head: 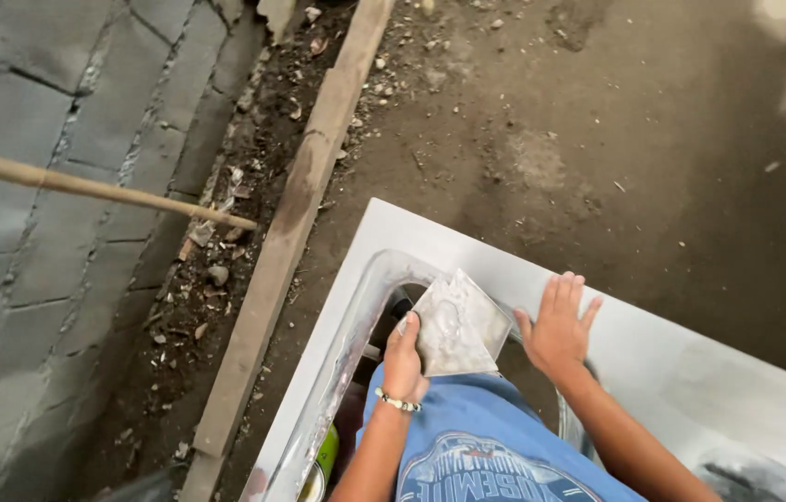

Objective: The person applies a grey body filler to a white car door panel using a metal spreader. They scoop the filler from a can and spread it over a specific area around a handle recess, smoothing the surface with the tool.

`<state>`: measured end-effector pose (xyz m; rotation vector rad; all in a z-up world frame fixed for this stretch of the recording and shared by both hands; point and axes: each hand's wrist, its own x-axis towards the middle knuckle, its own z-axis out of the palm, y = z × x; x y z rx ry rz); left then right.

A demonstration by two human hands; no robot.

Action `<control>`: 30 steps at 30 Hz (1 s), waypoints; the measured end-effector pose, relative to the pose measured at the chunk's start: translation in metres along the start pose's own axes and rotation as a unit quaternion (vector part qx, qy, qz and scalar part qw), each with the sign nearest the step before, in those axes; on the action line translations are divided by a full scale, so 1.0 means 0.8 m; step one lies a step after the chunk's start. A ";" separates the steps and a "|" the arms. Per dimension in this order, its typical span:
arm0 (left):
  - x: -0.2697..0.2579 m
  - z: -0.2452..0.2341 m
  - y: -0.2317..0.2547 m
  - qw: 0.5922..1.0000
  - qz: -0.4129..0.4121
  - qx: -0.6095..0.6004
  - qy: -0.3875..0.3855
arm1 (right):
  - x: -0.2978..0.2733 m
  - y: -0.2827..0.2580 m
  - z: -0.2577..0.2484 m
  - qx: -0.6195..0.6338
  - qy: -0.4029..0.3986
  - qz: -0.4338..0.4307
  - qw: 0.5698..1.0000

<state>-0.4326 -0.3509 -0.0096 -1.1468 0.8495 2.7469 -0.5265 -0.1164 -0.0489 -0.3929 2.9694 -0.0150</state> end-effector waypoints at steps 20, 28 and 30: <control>0.042 -0.076 0.158 0.967 0.156 -0.140 0.143 | 0.184 -0.270 -0.014 0.795 -0.522 -0.018 0.310; 0.036 -0.009 0.152 0.963 0.202 -0.108 0.142 | 0.185 -0.193 -0.034 0.799 -0.442 0.018 0.407; 0.033 -0.003 0.157 0.960 0.224 -0.097 0.136 | 0.193 -0.168 -0.051 0.802 -0.350 0.110 0.471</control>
